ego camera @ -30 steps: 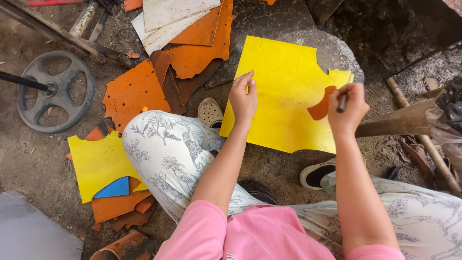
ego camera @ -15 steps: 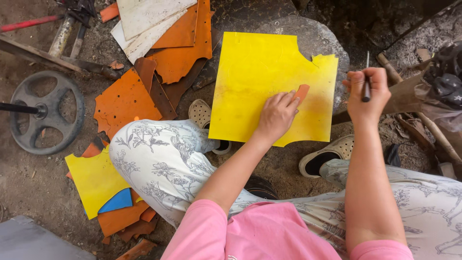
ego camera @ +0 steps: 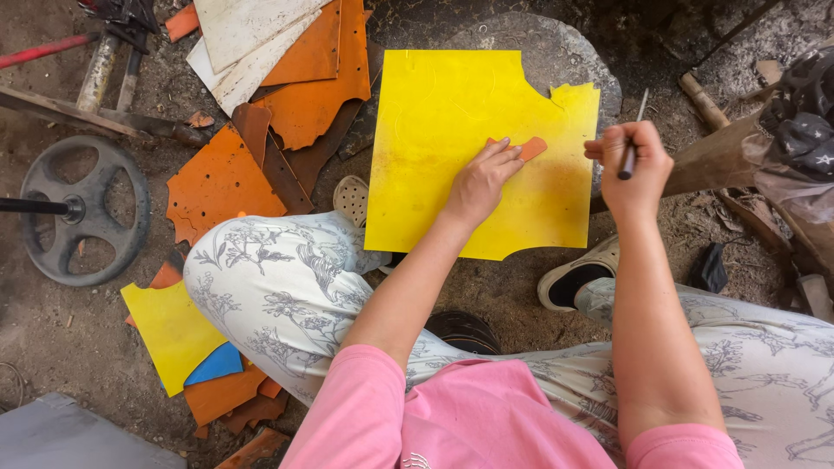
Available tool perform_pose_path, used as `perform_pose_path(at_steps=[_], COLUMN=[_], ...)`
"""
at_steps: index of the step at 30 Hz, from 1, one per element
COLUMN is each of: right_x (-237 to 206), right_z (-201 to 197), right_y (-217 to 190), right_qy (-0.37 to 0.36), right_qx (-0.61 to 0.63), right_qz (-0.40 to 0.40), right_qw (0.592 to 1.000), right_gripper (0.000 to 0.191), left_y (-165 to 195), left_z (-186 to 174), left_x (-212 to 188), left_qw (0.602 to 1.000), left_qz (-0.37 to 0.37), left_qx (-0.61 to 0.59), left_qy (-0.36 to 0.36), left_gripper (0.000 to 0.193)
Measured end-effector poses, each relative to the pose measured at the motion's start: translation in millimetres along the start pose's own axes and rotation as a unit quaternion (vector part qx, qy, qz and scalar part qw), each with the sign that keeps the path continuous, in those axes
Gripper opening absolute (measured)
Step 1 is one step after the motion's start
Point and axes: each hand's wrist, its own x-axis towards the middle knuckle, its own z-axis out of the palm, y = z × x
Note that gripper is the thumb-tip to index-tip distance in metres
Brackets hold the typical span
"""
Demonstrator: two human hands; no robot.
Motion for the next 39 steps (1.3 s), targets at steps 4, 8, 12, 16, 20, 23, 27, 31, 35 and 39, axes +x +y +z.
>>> perform_pose_path(at_steps=[4,8,12,16,20,23,27,31,35,39], right_x=[-12,-21,-25,-26,-26,-25,-24,-24,-10,-8], right_z=[17,34,44,45,44,42,43,42,29,11], right_y=[-6,-12,-12,-8,-6,-6,-4,5,17,24], right_qy=[-0.023,-0.031,-0.048,-0.044,-0.032,-0.033,-0.027,0.014,0.047,0.090], right_qx=[-0.097,-0.104,-0.141,-0.137,-0.138,-0.129,-0.131,-0.142,-0.101,-0.060], right_qz=[-0.031,-0.174,-0.170,-0.164,-0.160,-0.160,-0.158,-0.143,0.001,-0.090], right_qw=[0.995,0.979,0.974,0.976,0.977,0.978,0.978,0.979,0.994,0.990], right_gripper=[0.019,0.025,0.027,0.024,0.022,0.021,0.021,0.018,0.013,0.022], left_y=[-3,-6,-5,-2,-2,-2,6,12,15,20], left_z=[1,0,-2,1,3,1,-2,-3,-3,-4], left_x=[2,6,2,-2,0,2,-4,-7,-5,0], left_qw=[0.999,0.998,0.998,0.998,0.997,0.997,0.998,0.998,0.998,0.998], left_qz=[0.005,0.025,0.040,0.044,0.053,0.052,0.033,0.044,0.052,0.056], left_qx=[-0.037,-0.052,-0.048,-0.054,-0.052,-0.060,-0.059,-0.048,-0.045,-0.028], left_qy=[-0.015,-0.018,-0.023,-0.010,-0.014,-0.016,-0.018,-0.003,-0.006,0.005], left_gripper=[0.029,0.029,0.027,0.028,0.027,0.027,0.029,0.027,0.025,0.028])
